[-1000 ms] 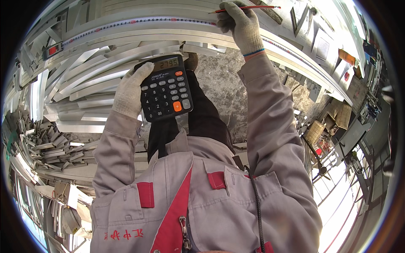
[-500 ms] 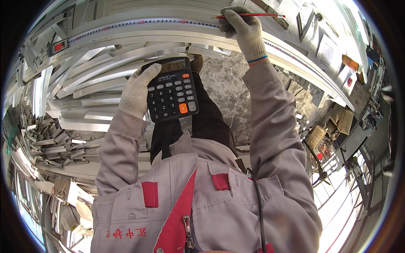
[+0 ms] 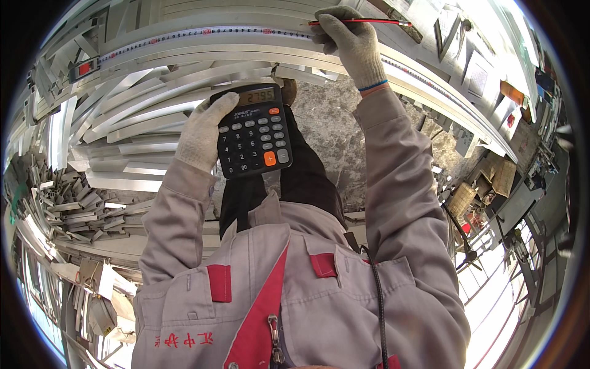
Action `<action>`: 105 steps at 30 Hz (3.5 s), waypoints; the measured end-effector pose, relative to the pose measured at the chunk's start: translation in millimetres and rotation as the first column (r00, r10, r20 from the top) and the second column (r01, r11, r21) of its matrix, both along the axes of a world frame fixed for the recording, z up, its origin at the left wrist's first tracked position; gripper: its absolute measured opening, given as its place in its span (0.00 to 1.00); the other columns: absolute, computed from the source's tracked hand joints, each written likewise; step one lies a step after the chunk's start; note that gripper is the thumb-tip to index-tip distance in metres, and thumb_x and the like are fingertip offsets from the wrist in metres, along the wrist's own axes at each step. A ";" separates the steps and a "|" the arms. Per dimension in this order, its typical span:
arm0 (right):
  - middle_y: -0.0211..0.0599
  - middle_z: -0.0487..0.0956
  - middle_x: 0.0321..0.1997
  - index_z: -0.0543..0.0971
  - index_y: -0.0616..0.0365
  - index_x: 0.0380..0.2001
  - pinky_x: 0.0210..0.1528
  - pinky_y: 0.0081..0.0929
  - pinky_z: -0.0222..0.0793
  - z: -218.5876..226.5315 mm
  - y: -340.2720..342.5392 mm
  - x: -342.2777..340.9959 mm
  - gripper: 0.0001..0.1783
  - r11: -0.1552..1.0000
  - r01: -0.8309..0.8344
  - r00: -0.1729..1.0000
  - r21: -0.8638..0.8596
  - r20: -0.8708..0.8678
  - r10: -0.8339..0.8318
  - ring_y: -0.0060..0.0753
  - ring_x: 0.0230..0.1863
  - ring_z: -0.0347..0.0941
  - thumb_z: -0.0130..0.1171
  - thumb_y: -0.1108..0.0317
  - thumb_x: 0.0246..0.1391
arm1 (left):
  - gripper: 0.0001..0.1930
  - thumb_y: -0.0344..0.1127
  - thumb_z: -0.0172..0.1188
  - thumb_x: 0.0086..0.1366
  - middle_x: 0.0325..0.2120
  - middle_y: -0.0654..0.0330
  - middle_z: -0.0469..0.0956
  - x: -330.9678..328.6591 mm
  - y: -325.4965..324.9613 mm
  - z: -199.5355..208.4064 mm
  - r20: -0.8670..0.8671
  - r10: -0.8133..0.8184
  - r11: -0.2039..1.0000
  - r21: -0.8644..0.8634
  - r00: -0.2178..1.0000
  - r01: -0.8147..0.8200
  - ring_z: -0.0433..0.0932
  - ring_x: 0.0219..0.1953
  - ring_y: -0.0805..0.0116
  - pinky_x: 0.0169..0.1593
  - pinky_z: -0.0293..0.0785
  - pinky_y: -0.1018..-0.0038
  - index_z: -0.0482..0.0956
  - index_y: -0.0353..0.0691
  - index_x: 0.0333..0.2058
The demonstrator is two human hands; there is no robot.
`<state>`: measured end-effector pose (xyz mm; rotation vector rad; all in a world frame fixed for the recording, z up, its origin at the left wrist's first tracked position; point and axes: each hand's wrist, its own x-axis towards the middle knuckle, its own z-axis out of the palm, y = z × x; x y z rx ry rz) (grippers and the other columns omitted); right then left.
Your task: The person measures a long metal profile with a tape measure, records the measurement on a calculator, and marks the profile with a pencil. This cycle repeats multiple times along the length of the profile.
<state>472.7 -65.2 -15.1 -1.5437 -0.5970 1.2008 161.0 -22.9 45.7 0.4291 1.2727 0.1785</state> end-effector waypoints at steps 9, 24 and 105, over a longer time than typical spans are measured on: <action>0.34 0.87 0.37 0.82 0.60 0.47 0.30 0.19 0.74 10.9 12.0 -14.9 0.11 0.999 -0.040 0.999 -0.018 0.012 0.040 0.19 0.33 0.81 0.62 0.63 0.73 | 0.18 0.38 0.68 0.72 0.39 0.57 0.87 2.4 -2.1 -6.2 0.003 0.014 1.000 0.004 1.000 -0.014 0.87 0.33 0.71 0.36 0.86 0.75 0.81 0.33 0.54; 0.27 0.82 0.31 0.82 0.62 0.40 0.35 0.21 0.72 2.6 31.1 -37.8 0.07 0.988 -0.139 0.978 0.074 0.167 0.125 0.16 0.31 0.75 0.63 0.68 0.71 | 0.20 0.39 0.69 0.71 0.41 0.56 0.87 5.6 -3.5 -4.2 -0.018 0.028 0.999 -0.038 0.999 -0.029 0.87 0.35 0.72 0.38 0.86 0.76 0.81 0.32 0.56; 0.38 0.89 0.39 0.87 0.62 0.46 0.45 0.25 0.84 3.6 17.4 -46.8 0.11 0.998 -0.055 0.898 0.027 0.437 0.038 0.24 0.40 0.86 0.67 0.66 0.68 | 0.16 0.37 0.71 0.69 0.38 0.59 0.88 -12.9 -3.3 -2.8 -0.017 0.067 0.997 -0.036 0.998 -0.068 0.88 0.34 0.71 0.38 0.86 0.75 0.85 0.35 0.51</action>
